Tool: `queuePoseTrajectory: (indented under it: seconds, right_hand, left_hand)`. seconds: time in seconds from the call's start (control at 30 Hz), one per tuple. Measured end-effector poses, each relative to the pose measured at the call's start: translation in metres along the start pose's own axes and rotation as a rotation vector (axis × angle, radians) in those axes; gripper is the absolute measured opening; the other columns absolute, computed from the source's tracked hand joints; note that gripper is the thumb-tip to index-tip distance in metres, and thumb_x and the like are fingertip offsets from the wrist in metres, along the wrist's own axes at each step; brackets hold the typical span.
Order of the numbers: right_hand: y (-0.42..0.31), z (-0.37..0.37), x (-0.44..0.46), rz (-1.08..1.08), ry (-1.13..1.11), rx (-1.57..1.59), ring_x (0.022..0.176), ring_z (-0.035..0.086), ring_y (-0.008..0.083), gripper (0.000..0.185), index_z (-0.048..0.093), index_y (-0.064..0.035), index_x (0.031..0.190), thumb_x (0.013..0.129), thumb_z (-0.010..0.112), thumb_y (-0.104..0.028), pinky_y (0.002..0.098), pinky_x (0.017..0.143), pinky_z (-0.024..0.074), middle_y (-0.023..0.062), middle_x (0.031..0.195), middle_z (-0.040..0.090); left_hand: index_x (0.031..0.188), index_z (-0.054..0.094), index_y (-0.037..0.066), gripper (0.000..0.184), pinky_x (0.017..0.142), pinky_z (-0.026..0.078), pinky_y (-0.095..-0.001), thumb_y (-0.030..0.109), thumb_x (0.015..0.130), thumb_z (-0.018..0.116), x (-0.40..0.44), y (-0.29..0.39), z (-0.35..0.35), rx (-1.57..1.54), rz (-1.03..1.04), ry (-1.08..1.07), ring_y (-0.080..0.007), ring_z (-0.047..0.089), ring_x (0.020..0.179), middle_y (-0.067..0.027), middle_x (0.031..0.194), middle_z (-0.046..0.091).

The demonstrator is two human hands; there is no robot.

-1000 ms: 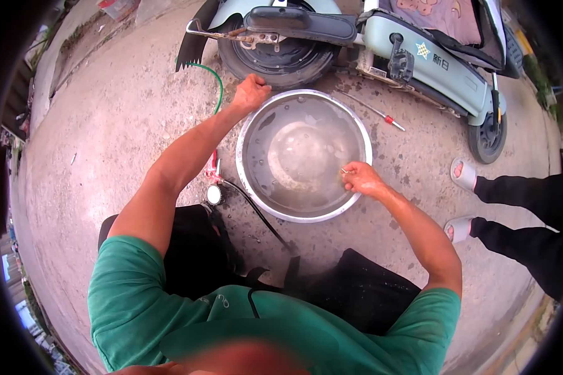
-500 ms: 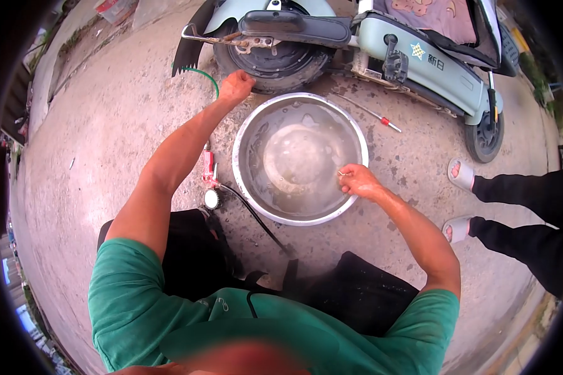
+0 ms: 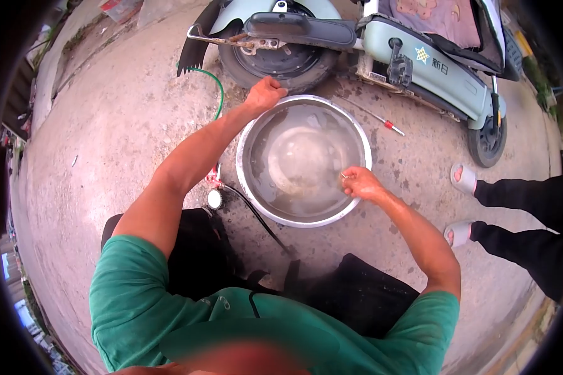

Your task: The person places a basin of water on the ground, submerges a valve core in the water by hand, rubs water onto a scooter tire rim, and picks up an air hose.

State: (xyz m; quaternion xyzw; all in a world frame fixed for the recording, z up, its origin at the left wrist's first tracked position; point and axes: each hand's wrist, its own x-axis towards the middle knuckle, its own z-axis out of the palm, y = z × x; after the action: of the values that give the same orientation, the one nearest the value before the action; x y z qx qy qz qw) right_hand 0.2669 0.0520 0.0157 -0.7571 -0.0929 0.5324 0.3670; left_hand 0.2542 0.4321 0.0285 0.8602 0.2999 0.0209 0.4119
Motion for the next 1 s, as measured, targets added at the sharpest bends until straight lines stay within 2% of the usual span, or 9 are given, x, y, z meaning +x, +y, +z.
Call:
queuePoseTrajectory:
  seconds: [0.1, 0.2, 0.27, 0.43, 0.47, 0.6, 0.8, 0.9, 1.0]
  right_hand:
    - [0.002, -0.001, -0.001, -0.019, -0.012, 0.004, 0.068, 0.062, 0.0087, 0.018, 0.062, -0.0038, 0.106, 0.094, 0.062, -0.017, 0.0251, 0.059, 0.0493, 0.0015, 0.084, 0.066]
    - [0.002, 0.0, -0.006, -0.011, -0.007, 0.008, 0.068, 0.061, 0.0087, 0.019, 0.062, -0.0038, 0.107, 0.093, 0.062, -0.016, 0.0249, 0.06, 0.0493, 0.0017, 0.085, 0.066]
    - [-0.001, -0.003, -0.005, -0.012, -0.002, -0.001, 0.068, 0.062, 0.0087, 0.021, 0.062, -0.0037, 0.109, 0.092, 0.062, -0.016, 0.0248, 0.061, 0.0495, 0.0017, 0.086, 0.066]
    - [0.014, -0.005, 0.0, -0.019, -0.014, -0.055, 0.07, 0.063, 0.0088, 0.028, 0.061, -0.003, 0.114, 0.089, 0.063, -0.014, 0.0254, 0.063, 0.0503, 0.0019, 0.087, 0.067]
    - [0.014, -0.004, -0.003, -0.007, -0.01, -0.035, 0.07, 0.063, 0.0089, 0.028, 0.061, -0.0028, 0.115, 0.089, 0.063, -0.014, 0.0256, 0.063, 0.0505, 0.002, 0.087, 0.067]
    - [0.009, -0.004, -0.008, -0.008, -0.014, 0.012, 0.069, 0.063, 0.0094, 0.028, 0.061, -0.0017, 0.115, 0.088, 0.063, -0.011, 0.0261, 0.063, 0.0508, 0.0027, 0.087, 0.067]
    - [0.003, 0.001, -0.008, 0.008, -0.019, -0.001, 0.069, 0.063, 0.0098, 0.027, 0.061, -0.0007, 0.114, 0.088, 0.062, -0.01, 0.0265, 0.061, 0.0497, 0.0034, 0.086, 0.066]
    - [0.0, 0.002, -0.004, 0.006, -0.01, -0.03, 0.068, 0.062, 0.0099, 0.026, 0.061, -0.0009, 0.112, 0.088, 0.062, -0.01, 0.0266, 0.061, 0.0493, 0.0034, 0.086, 0.066]
    - [-0.002, 0.002, -0.007, 0.003, -0.006, -0.023, 0.068, 0.063, 0.0101, 0.025, 0.062, -0.0012, 0.111, 0.088, 0.062, -0.01, 0.0265, 0.062, 0.0494, 0.0033, 0.085, 0.066]
  left_hand:
    - [0.14, 0.047, 0.005, 0.068, 0.103, 0.044, -0.0428, 0.038, 0.084, 0.064, -0.005, 0.022, 0.003, 0.125, 0.16, 0.035, -0.036, 0.06, 0.117, -0.0212, 0.124, 0.064]
    - [0.14, 0.044, 0.005, 0.067, 0.102, 0.044, -0.0453, 0.038, 0.086, 0.062, -0.01, 0.07, -0.012, 0.137, 0.386, -0.01, -0.0384, 0.056, 0.122, -0.0241, 0.128, 0.061]
    - [0.147, 0.034, 0.006, 0.075, 0.102, 0.045, -0.0462, 0.038, 0.085, 0.062, -0.014, 0.115, -0.029, 0.151, 0.356, -0.18, -0.0411, 0.058, 0.118, -0.026, 0.125, 0.062]
    - [0.154, 0.024, 0.009, 0.085, 0.105, 0.045, -0.0425, 0.043, 0.085, 0.062, 0.007, 0.147, -0.036, 0.028, 0.488, -0.1, -0.04, 0.057, 0.122, -0.0275, 0.131, 0.059]
    - [0.144, 0.043, 0.005, 0.071, 0.089, 0.053, -0.0398, 0.038, 0.086, 0.067, 0.017, 0.143, -0.028, 0.072, 0.538, 0.056, -0.0327, 0.069, 0.095, -0.016, 0.102, 0.072]
    - [0.113, 0.066, 0.004, 0.041, 0.08, 0.055, -0.0344, 0.037, 0.088, 0.065, 0.008, 0.11, -0.025, -0.026, 0.366, -0.336, -0.0193, 0.07, 0.079, -0.011, 0.094, 0.072]
    - [0.112, 0.066, 0.01, 0.034, 0.088, 0.053, -0.0491, 0.032, 0.086, 0.062, -0.071, 0.022, 0.049, 0.446, 0.486, -0.463, -0.0345, 0.066, 0.106, -0.0179, 0.104, 0.07]
    - [0.11, 0.068, 0.009, 0.032, 0.089, 0.053, -0.0478, 0.027, 0.085, 0.06, -0.1, -0.011, 0.074, 0.607, 0.517, -0.436, -0.0358, 0.066, 0.105, -0.0203, 0.105, 0.07]
    - [0.106, 0.071, 0.008, 0.031, 0.09, 0.054, -0.0463, 0.026, 0.083, 0.06, -0.106, -0.007, 0.069, 0.703, 0.449, -0.653, -0.0368, 0.067, 0.105, -0.0222, 0.106, 0.07]
